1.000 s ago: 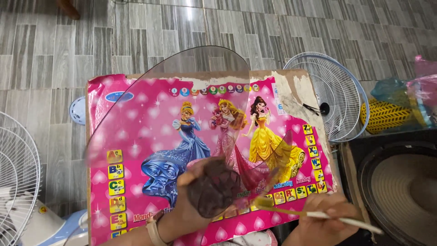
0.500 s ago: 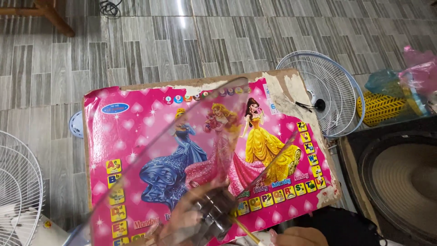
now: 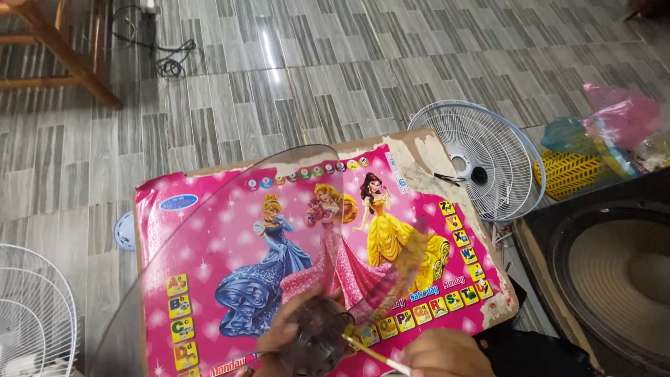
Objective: Apply a dark substance to a circular object using a brush
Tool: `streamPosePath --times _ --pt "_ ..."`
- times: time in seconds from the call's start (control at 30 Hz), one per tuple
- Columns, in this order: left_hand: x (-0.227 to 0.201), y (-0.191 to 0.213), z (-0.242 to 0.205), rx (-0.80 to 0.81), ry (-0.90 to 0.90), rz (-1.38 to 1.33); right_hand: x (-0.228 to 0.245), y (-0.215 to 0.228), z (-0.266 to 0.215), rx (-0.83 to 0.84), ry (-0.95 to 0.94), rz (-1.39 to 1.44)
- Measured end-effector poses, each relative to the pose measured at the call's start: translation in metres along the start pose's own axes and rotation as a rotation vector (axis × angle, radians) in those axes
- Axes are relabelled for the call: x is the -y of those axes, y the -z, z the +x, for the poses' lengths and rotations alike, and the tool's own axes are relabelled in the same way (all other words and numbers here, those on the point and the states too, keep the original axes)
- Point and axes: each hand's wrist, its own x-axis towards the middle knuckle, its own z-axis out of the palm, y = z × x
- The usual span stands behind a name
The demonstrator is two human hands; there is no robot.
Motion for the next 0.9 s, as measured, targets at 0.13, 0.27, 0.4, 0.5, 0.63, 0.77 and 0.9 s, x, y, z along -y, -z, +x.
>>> streamPosePath --times 0.13,0.27,0.4,0.5,0.63,0.77,0.9 --pt "-0.006 -0.016 -0.001 0.021 0.008 -0.027 -0.009 -0.002 -0.02 0.115 -0.056 -0.051" --pt "-0.005 -0.008 0.001 -0.125 0.018 -0.126 -0.041 -0.006 -0.105 0.476 -0.297 -0.242" --pt "-0.01 -0.041 0.006 -0.067 -0.029 -0.164 -0.016 0.004 -0.028 0.166 0.068 0.029" --pt "-0.01 -0.029 0.005 -0.132 0.016 -0.196 -0.007 0.001 -0.015 0.2 -0.077 -0.126" --pt "-0.011 -0.034 0.005 -0.159 0.037 -0.197 0.003 0.001 0.004 0.081 -0.009 -0.055" --pt "-0.014 -0.021 0.002 -0.159 0.107 -0.031 0.004 0.004 0.007 -0.009 -0.01 0.083" --pt "-0.006 -0.02 0.004 -0.084 -0.006 -0.179 0.008 0.005 0.009 0.073 -0.042 -0.065"
